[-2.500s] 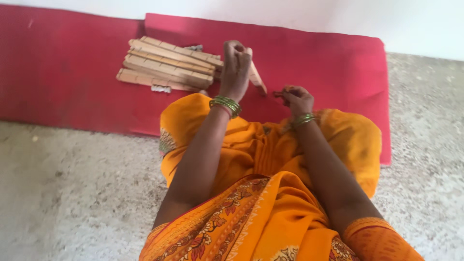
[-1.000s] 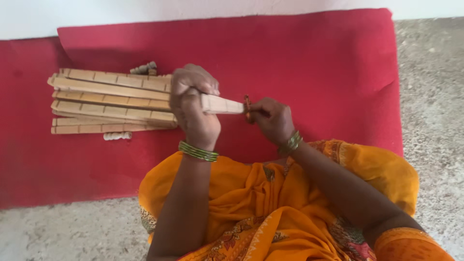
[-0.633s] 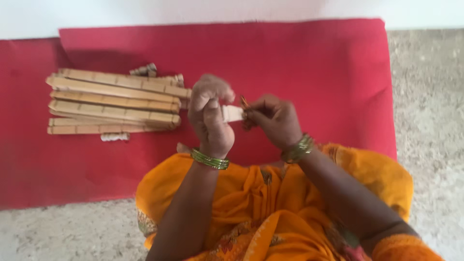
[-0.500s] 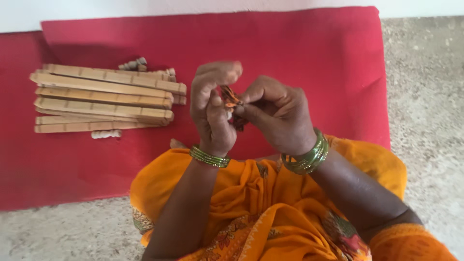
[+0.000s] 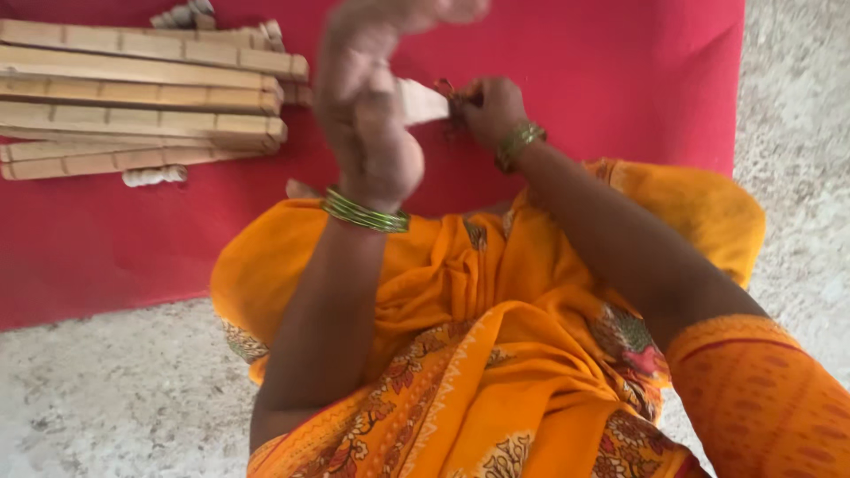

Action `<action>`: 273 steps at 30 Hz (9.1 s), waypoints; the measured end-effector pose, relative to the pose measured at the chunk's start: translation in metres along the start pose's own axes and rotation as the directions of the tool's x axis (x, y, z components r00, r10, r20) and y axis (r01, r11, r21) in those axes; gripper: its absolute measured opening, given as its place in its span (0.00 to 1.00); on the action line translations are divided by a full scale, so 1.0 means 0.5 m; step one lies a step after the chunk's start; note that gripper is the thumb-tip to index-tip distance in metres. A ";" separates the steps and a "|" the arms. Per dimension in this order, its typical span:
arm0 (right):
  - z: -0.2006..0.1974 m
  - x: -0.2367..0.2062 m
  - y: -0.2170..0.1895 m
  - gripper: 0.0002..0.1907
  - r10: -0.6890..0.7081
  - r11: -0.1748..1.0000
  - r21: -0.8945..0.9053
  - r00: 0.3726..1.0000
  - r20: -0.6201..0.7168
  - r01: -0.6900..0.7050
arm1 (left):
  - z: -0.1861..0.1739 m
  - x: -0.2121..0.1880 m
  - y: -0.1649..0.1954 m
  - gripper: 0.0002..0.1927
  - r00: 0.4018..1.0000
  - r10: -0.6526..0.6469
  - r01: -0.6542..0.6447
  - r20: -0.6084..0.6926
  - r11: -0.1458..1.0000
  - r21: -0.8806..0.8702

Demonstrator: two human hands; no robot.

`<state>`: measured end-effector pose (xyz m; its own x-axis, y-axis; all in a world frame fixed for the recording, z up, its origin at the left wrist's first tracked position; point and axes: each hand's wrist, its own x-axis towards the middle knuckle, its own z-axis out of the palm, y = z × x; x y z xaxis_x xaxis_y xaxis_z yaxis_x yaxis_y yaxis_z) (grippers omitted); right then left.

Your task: The person sits on the floor with a stack of wooden sticks beside them. They pick up one stick at a time, hold it upright, and wrap and tie thread around one end of the stick, then set it back on the stack.

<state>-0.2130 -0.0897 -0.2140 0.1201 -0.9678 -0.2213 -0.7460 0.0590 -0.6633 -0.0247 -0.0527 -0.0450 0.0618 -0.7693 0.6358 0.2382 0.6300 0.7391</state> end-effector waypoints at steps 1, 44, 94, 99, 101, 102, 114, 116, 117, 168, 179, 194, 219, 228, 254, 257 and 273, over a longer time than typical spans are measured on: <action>-0.004 -0.004 -0.009 0.06 0.048 0.990 0.128 0.998 0.037 -0.053 | -0.006 0.000 -0.005 0.18 0.999 0.003 -0.002 -0.043 1.000 0.017; 0.013 0.014 -0.020 0.04 0.062 0.979 0.183 0.989 0.136 -0.087 | -0.100 0.026 -0.019 0.15 0.975 0.105 -0.095 -0.197 0.994 0.062; 0.003 -0.100 -0.102 0.03 -0.256 0.826 0.494 0.961 -0.100 0.272 | -0.151 -0.032 0.029 0.25 0.994 -0.113 0.110 -0.003 0.965 -0.237; -0.003 -0.089 -0.093 0.03 -0.331 0.893 0.268 0.931 -0.152 0.361 | -0.153 -0.023 0.013 0.21 0.989 -0.140 0.123 -0.046 0.957 -0.262; -0.007 -0.074 -0.081 0.03 -0.271 0.898 0.327 0.956 -0.114 0.294 | -0.153 -0.022 0.014 0.21 0.988 -0.150 0.132 -0.045 0.952 -0.276; -0.009 -0.069 -0.077 0.04 -0.241 0.898 0.354 0.966 -0.095 0.259 | -0.154 -0.023 0.016 0.21 0.986 -0.161 0.141 -0.043 0.947 -0.289; -0.001 -0.097 -0.098 0.05 -0.188 0.926 0.303 0.971 -0.144 0.225 | -0.149 -0.027 0.019 0.19 0.986 -0.151 0.123 -0.071 0.944 -0.306; -0.004 -0.079 -0.084 0.03 -0.048 0.908 0.417 0.999 0.000 0.044 | -0.152 -0.024 0.017 0.19 0.988 -0.140 0.114 -0.066 0.946 -0.303; -0.005 -0.070 -0.077 0.03 0.015 0.885 0.463 0.997 0.077 -0.049 | -0.154 -0.021 0.017 0.18 0.989 -0.137 0.112 -0.063 0.947 -0.302; -0.005 -0.083 -0.076 0.03 -0.117 0.847 0.522 0.993 -0.001 0.100 | -0.117 -0.032 0.034 0.12 0.985 -0.131 0.098 -0.112 0.960 -0.260; 0.024 0.004 0.011 0.04 0.260 0.941 0.194 0.960 0.107 -0.277 | -0.107 -0.015 0.031 0.14 0.984 -0.147 0.118 -0.096 0.959 -0.257; 0.004 -0.035 -0.015 0.03 0.090 0.849 0.503 0.982 0.168 -0.163 | -0.120 -0.016 0.019 0.11 0.983 -0.112 0.075 -0.143 0.967 -0.244; -0.202 -0.207 -0.331 0.02 -0.428 0.503 0.803 0.899 -0.091 0.320 | -0.031 -0.027 0.043 0.23 0.992 -0.100 0.099 0.077 0.995 0.017; -0.144 -0.160 -0.223 0.03 -0.084 0.735 0.677 0.996 0.036 0.038 | -0.010 -0.020 0.052 0.23 0.984 -0.106 0.092 0.143 0.991 0.097; -0.193 -0.106 0.007 0.05 -0.105 0.536 0.815 0.940 0.325 -0.222 | 0.022 -0.026 0.050 0.31 0.992 0.022 -0.006 -0.121 0.991 0.137; -0.184 -0.109 -0.015 0.05 -0.303 0.509 0.843 0.880 0.365 -0.174 | 0.011 -0.020 0.057 0.30 0.998 0.020 -0.020 0.068 1.000 0.002; -0.088 -0.100 -0.100 0.01 -0.475 0.575 0.725 0.876 -0.082 0.379 | 0.031 -0.022 0.097 0.15 0.985 -0.163 0.158 0.055 0.984 0.084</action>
<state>-0.2104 -0.0553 -0.1383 0.4059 -0.8961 0.1797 0.0920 -0.1556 -0.9835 -0.0287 -0.0122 -0.0128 -0.0312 -0.8547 0.5182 0.1631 0.5072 0.8463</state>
